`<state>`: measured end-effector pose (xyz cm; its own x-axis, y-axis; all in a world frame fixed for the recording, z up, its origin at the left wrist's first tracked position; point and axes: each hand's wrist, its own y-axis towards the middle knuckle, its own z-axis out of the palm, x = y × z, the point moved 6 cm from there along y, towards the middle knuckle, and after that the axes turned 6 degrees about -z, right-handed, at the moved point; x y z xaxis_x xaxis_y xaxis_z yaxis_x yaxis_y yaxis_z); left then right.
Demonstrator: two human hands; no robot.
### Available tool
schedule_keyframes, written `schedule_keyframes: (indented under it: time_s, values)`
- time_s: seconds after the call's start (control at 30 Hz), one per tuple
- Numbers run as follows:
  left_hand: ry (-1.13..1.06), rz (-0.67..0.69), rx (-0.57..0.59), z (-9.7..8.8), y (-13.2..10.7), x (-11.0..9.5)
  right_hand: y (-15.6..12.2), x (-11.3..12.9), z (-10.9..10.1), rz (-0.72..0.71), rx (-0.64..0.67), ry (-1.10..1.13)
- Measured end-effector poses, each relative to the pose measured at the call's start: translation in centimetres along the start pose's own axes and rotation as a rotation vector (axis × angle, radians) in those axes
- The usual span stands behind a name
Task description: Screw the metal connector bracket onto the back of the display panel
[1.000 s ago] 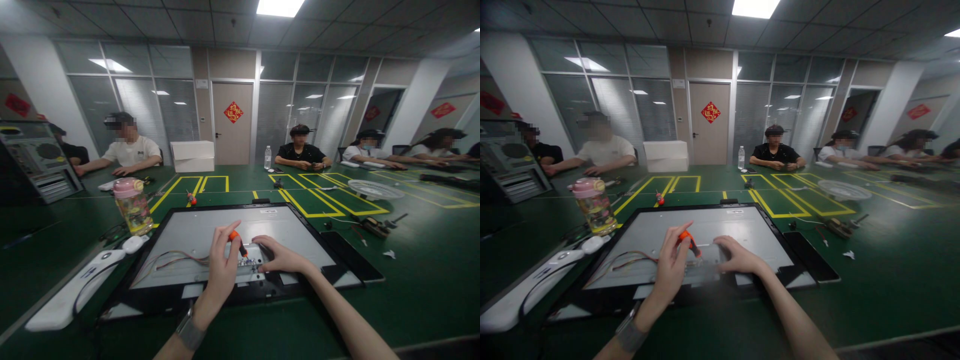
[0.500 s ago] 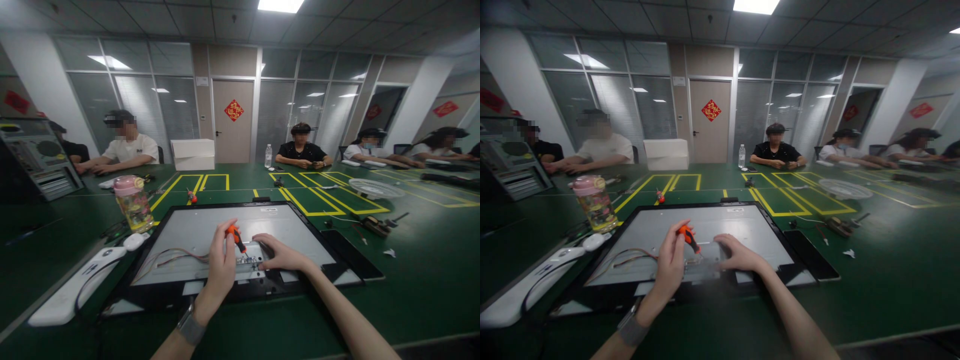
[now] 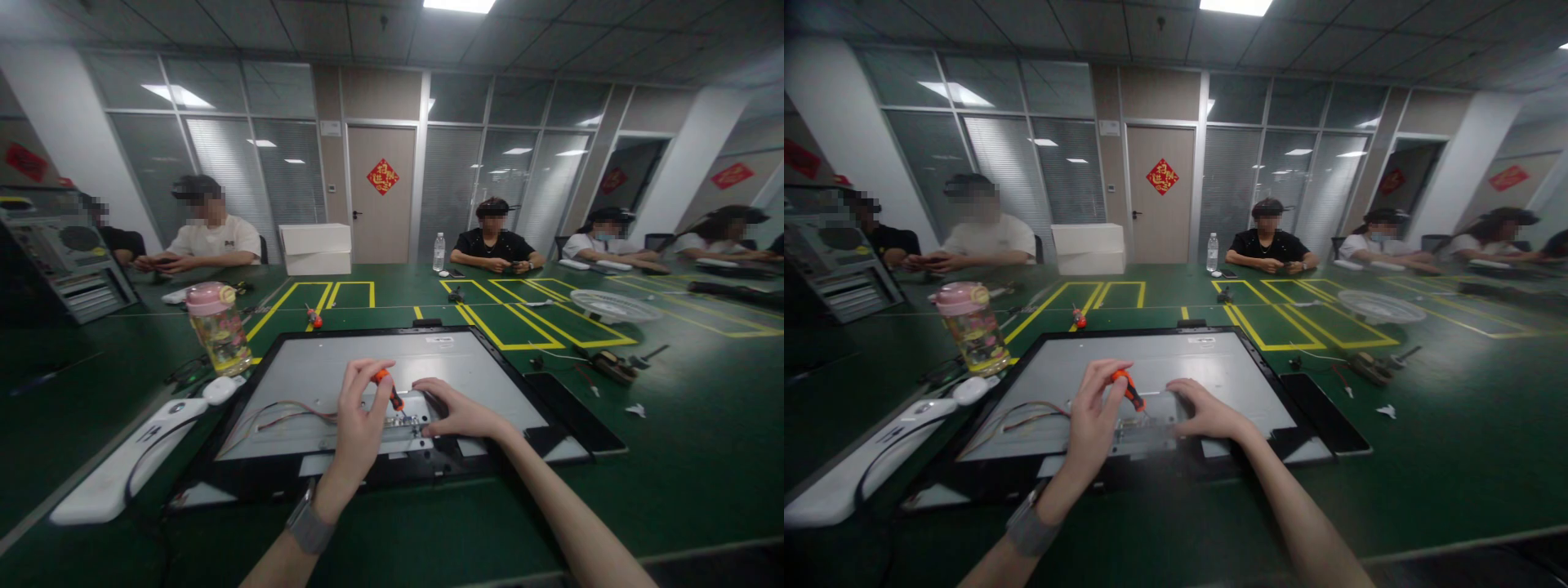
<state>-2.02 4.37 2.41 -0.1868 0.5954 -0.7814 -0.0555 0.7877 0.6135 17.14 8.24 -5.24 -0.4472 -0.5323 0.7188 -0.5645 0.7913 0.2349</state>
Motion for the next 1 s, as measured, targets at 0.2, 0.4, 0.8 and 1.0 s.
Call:
schedule_keyframes:
  time_s: [0.2, 0.4, 0.8, 1.0]
  values:
    - [-0.032, -0.025, -0.002, 0.08, -0.05, 0.18, 0.00, 0.23, -0.03, 0.014, 0.004, -0.003]
    - [-0.119, -0.051, 0.060, 0.28, -0.02, 0.50, -0.02, 0.42, -0.06, 0.021, 0.009, -0.011]
    - [-0.028, -0.026, 0.034, -0.03, 0.12, 0.41, -0.04, 0.50, -0.13, 0.030, 0.012, -0.007]
    - [-0.047, -0.012, 0.060, -0.14, 0.37, 0.04, -0.09, 0.75, -0.21, 0.024, 0.006, -0.005]
